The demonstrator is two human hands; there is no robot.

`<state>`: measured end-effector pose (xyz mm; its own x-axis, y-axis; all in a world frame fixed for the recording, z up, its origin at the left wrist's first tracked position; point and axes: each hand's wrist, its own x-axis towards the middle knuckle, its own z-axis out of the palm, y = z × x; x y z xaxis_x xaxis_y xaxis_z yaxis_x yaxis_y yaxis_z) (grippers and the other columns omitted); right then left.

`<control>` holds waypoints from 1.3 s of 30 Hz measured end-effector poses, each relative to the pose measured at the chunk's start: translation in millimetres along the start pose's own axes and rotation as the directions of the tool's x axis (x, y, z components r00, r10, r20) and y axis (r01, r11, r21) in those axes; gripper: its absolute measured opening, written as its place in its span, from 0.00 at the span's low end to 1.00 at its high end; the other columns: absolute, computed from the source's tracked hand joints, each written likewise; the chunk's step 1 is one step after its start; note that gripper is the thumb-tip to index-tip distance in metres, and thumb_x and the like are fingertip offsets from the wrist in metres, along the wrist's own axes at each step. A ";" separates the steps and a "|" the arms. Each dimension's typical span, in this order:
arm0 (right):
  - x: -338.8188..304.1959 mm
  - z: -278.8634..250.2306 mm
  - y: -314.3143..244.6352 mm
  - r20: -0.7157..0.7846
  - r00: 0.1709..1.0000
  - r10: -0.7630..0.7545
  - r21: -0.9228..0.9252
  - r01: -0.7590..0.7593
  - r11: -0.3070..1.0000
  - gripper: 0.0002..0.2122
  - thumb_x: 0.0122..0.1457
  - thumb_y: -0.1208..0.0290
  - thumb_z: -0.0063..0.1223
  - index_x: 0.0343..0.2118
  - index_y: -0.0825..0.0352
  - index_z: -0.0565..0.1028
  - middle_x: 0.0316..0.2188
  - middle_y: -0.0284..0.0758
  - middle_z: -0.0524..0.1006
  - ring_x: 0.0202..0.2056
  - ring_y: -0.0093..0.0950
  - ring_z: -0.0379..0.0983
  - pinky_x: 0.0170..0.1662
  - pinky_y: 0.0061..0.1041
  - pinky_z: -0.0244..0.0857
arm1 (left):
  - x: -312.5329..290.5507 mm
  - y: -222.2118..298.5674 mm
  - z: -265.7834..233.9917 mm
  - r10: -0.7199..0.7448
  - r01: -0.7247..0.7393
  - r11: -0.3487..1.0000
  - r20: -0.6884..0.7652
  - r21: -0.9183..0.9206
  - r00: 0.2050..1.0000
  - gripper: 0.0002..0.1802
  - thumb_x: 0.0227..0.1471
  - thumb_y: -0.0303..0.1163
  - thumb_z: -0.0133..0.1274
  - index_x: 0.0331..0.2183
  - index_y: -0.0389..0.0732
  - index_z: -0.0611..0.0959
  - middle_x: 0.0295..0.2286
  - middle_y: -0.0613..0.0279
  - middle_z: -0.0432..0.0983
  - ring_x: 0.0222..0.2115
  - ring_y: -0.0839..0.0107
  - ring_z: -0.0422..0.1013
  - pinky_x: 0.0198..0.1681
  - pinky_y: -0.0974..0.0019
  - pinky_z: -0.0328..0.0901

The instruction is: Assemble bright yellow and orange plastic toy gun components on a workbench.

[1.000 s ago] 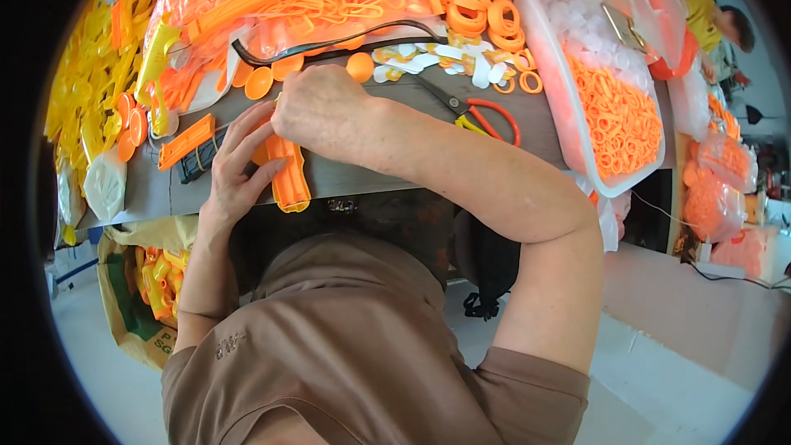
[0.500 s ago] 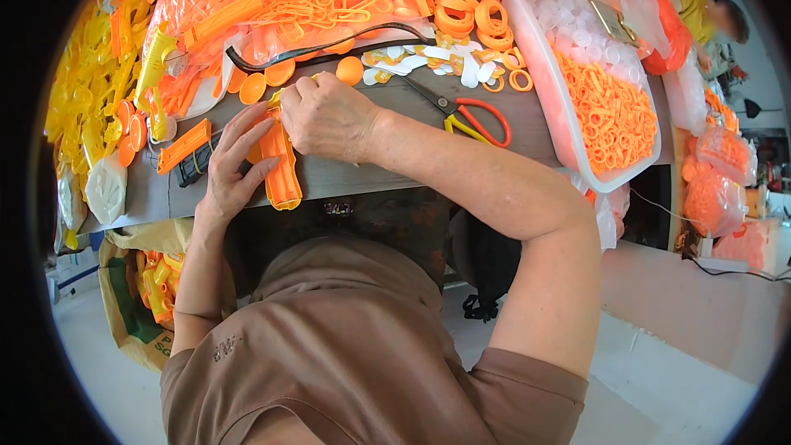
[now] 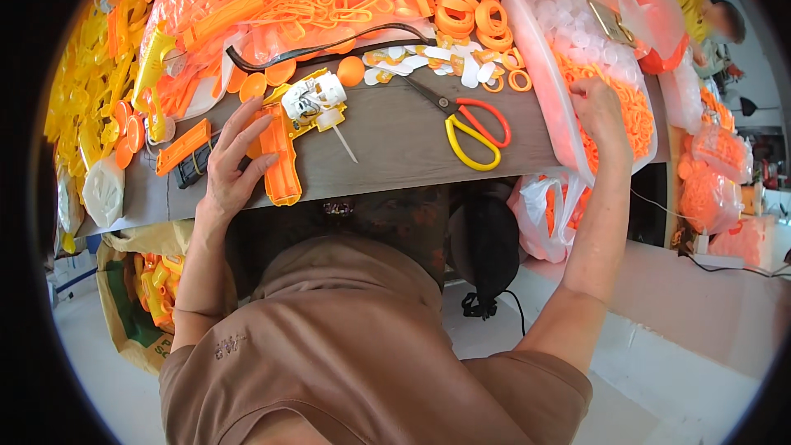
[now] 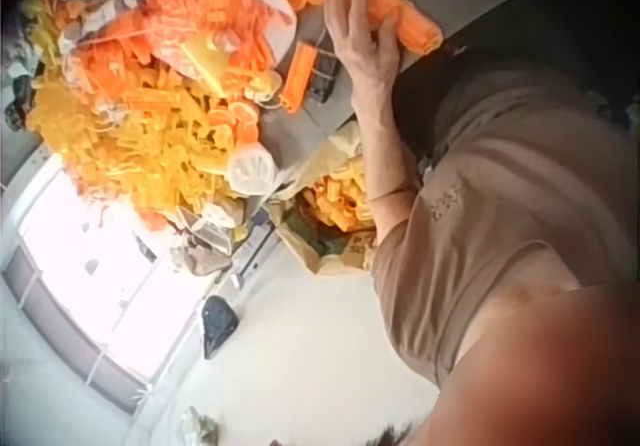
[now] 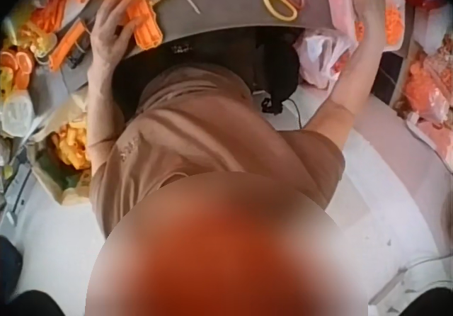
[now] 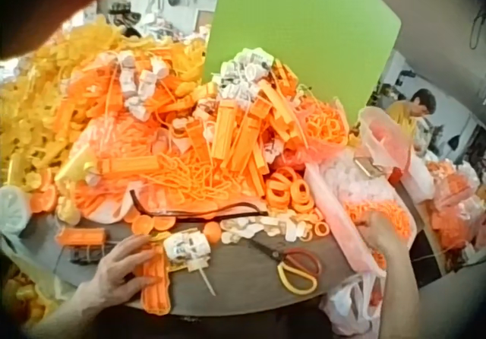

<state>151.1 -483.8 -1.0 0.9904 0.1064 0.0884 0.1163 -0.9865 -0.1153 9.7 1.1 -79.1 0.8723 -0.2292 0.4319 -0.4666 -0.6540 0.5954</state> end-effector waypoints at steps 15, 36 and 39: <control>-41.4 -16.9 -98.9 -0.323 0.934 0.151 0.565 0.062 0.823 0.08 0.55 0.75 0.51 0.37 0.70 0.76 0.26 0.30 0.75 0.25 0.18 0.68 0.29 0.19 0.63 | -8.1 56.2 -57.6 0.012 -0.087 0.971 -0.313 -0.224 0.950 0.20 0.39 0.18 0.58 0.40 0.34 0.79 0.40 0.47 0.74 0.43 0.53 0.70 0.47 0.58 0.64; -97.4 74.2 -261.8 0.013 0.900 -0.436 0.976 0.083 0.200 0.03 0.57 0.80 0.50 0.33 0.72 0.72 0.41 0.37 0.72 0.32 0.18 0.69 0.36 0.17 0.67 | -13.7 180.5 -136.5 0.047 -0.252 0.626 -0.286 -0.738 0.957 0.02 0.53 0.38 0.54 0.28 0.55 0.78 0.33 0.90 0.69 0.33 0.84 0.60 0.41 0.73 0.51; -99.4 73.6 -264.2 0.096 0.898 -0.430 0.981 -0.013 0.192 0.05 0.60 0.76 0.48 0.36 0.73 0.72 0.39 0.37 0.74 0.32 0.18 0.70 0.36 0.17 0.68 | -15.5 180.1 -133.9 0.038 -0.289 0.642 -0.347 -0.710 0.937 0.02 0.53 0.34 0.53 0.28 0.54 0.78 0.34 0.90 0.69 0.33 0.84 0.60 0.41 0.73 0.51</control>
<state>27.4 -224.7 -52.2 0.8461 0.5320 0.0340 0.0832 -0.0688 -0.9942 -107.4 -16.6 112.2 0.7494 0.0105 0.6621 -0.6550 0.1584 0.7389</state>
